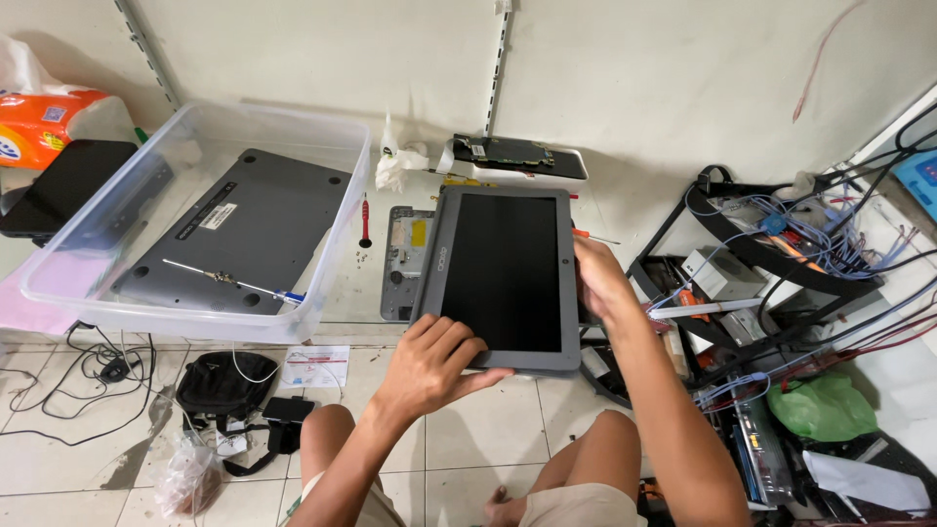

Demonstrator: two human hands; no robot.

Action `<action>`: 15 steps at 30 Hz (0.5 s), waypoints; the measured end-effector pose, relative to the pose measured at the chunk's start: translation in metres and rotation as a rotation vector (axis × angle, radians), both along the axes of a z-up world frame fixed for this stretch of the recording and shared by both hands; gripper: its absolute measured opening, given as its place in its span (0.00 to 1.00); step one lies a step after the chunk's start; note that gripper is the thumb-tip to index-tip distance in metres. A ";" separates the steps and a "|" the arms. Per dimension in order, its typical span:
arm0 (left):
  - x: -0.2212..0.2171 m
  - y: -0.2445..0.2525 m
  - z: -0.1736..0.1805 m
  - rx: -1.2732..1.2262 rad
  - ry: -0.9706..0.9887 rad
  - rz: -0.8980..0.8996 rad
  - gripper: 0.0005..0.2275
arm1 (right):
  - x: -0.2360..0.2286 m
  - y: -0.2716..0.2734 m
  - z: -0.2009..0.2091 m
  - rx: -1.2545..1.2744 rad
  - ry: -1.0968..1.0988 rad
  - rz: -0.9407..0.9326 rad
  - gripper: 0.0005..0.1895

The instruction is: The person sits on the floor and uses a screwdriver to remove screws from the frame of a tablet-like device. They then use a prying tool to separate the bezel from the screen, carefully lifting the frame away to expose the internal components.

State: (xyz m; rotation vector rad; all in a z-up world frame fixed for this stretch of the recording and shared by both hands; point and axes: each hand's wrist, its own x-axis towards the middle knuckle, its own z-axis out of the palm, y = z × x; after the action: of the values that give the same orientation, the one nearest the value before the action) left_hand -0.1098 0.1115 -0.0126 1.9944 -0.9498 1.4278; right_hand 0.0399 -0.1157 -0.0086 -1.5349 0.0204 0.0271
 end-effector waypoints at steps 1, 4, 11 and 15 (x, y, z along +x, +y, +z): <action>0.002 0.000 -0.003 -0.001 0.000 0.000 0.14 | 0.002 0.002 0.003 -0.001 0.000 0.000 0.13; 0.007 0.000 -0.009 0.022 0.031 0.007 0.15 | 0.001 0.001 0.016 -0.070 0.067 0.010 0.13; 0.017 -0.008 -0.012 0.116 0.137 0.066 0.17 | 0.012 -0.018 0.017 -0.711 -0.107 -0.074 0.12; 0.025 -0.012 -0.016 0.175 0.168 0.128 0.17 | -0.059 0.001 0.045 -1.017 -0.515 -0.115 0.10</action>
State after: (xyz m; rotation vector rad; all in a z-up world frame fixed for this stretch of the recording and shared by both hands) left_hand -0.0844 0.0993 -0.0286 2.3004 -0.9142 1.2545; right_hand -0.0192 -0.1149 0.0368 -2.5074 -0.3333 -0.5442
